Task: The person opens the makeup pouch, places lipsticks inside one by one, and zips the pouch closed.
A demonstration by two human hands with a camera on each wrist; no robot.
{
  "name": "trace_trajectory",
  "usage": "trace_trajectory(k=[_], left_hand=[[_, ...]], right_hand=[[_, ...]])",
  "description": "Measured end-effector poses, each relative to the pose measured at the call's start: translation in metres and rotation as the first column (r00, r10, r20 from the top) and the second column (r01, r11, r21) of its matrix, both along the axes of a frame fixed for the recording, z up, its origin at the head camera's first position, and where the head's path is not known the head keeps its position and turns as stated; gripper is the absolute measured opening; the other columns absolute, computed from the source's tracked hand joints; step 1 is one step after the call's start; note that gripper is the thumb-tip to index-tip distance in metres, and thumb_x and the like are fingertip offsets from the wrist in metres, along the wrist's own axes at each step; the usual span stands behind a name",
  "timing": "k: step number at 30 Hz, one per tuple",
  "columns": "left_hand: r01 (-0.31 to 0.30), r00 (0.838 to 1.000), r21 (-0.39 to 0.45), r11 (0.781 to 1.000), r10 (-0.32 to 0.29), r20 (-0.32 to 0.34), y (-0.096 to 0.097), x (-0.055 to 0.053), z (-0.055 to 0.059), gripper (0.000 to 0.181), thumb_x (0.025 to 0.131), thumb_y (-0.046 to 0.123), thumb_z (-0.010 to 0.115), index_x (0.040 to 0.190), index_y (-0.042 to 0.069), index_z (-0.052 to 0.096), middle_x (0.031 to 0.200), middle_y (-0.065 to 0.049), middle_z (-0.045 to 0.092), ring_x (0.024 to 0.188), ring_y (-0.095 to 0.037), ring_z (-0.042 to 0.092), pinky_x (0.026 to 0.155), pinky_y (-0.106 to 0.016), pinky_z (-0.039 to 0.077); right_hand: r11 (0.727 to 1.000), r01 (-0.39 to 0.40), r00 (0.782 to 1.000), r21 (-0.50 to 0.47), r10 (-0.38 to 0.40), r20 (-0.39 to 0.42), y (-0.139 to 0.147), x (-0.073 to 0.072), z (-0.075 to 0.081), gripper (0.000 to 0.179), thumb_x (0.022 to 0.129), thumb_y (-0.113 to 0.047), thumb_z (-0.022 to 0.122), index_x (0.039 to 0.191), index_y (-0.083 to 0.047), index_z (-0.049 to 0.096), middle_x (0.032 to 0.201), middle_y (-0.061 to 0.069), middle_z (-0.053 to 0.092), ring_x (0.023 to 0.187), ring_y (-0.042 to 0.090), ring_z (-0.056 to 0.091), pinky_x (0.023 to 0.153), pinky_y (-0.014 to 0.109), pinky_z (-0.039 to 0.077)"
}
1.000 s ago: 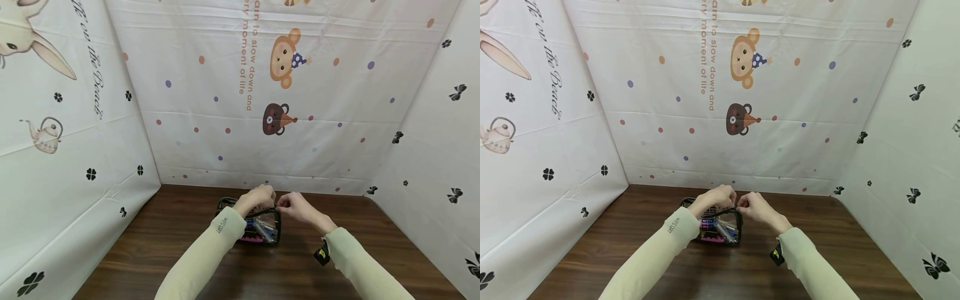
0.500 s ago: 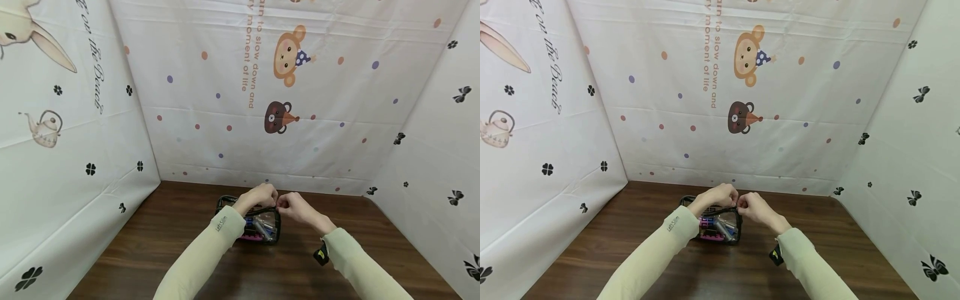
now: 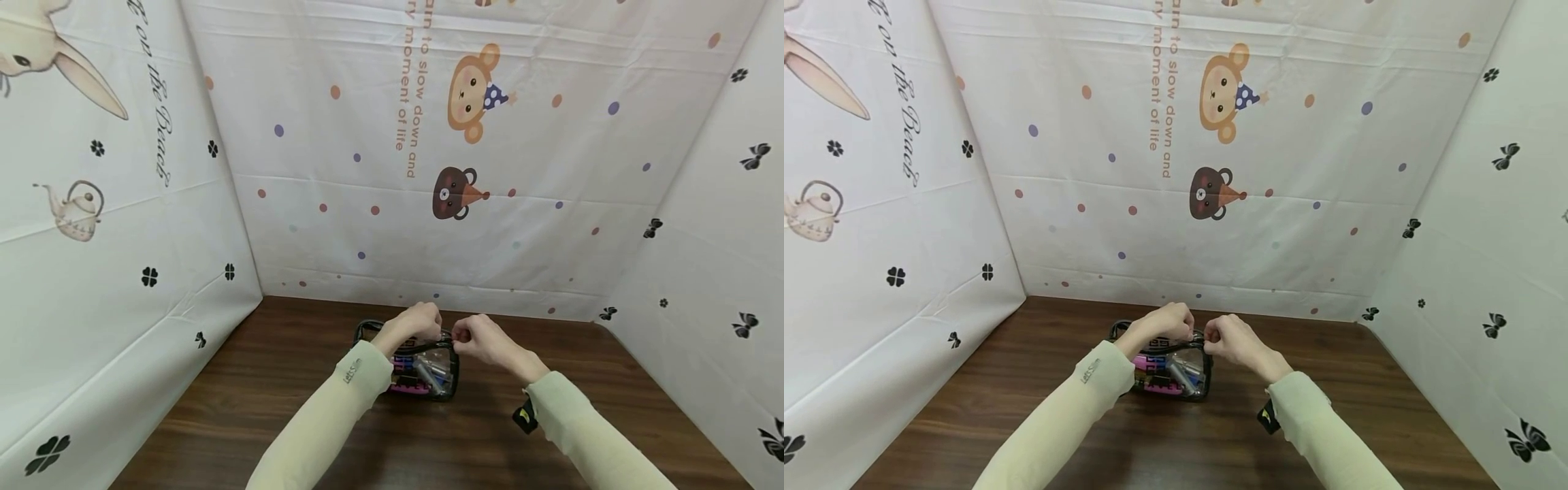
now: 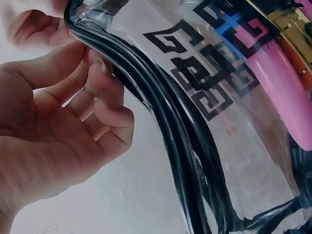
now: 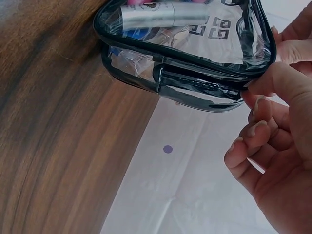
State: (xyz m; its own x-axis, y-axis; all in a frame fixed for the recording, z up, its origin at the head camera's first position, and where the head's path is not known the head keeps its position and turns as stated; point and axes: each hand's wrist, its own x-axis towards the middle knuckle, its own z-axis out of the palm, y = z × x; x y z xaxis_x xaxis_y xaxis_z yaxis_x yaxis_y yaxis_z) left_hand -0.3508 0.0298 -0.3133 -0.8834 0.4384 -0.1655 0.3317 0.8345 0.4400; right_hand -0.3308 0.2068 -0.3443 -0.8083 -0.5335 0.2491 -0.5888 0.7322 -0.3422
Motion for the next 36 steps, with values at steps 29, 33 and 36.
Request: trace_trajectory(k=[29, 33, 36], left_hand=[[-0.035, 0.998, -0.004, 0.999, 0.035, -0.044, -0.028, 0.005, -0.001, 0.026, 0.095, 0.014, 0.058, 0.07, 0.01, 0.064, 0.066, -0.003, 0.058, 0.061, -0.019, 0.051, 0.055, -0.028, 0.038], [-0.053, 0.998, 0.016, 0.998, 0.053, -0.024, -0.034, 0.006, -0.001, 0.033, 0.096, 0.013, 0.057, 0.062, 0.011, 0.054, 0.062, -0.003, 0.053, 0.057, -0.016, 0.044, 0.053, -0.028, 0.038], [-0.056, 0.998, 0.027, 0.998, 0.056, -0.024, -0.04, 0.006, -0.001, 0.033, 0.095, 0.012, 0.058, 0.063, 0.011, 0.054, 0.065, -0.003, 0.056, 0.055, -0.015, 0.045, 0.053, -0.028, 0.039]], right_hand=[[0.999, 0.019, 1.0, 0.045, -0.018, -0.023, 0.003, 0.004, 0.008, 0.009, 0.083, -0.012, 0.065, 0.077, -0.018, 0.066, 0.063, -0.008, 0.053, 0.052, 0.004, 0.041, 0.052, 0.021, 0.034], [0.999, 0.017, 0.999, 0.05, -0.016, -0.036, 0.006, 0.004, 0.007, 0.011, 0.084, -0.01, 0.065, 0.077, -0.018, 0.065, 0.061, -0.008, 0.051, 0.052, 0.004, 0.038, 0.052, 0.021, 0.032], [0.999, 0.018, 0.999, 0.05, -0.016, -0.041, 0.008, 0.004, 0.007, 0.011, 0.084, -0.01, 0.065, 0.077, -0.018, 0.065, 0.061, -0.008, 0.05, 0.052, 0.004, 0.037, 0.052, 0.021, 0.032]])
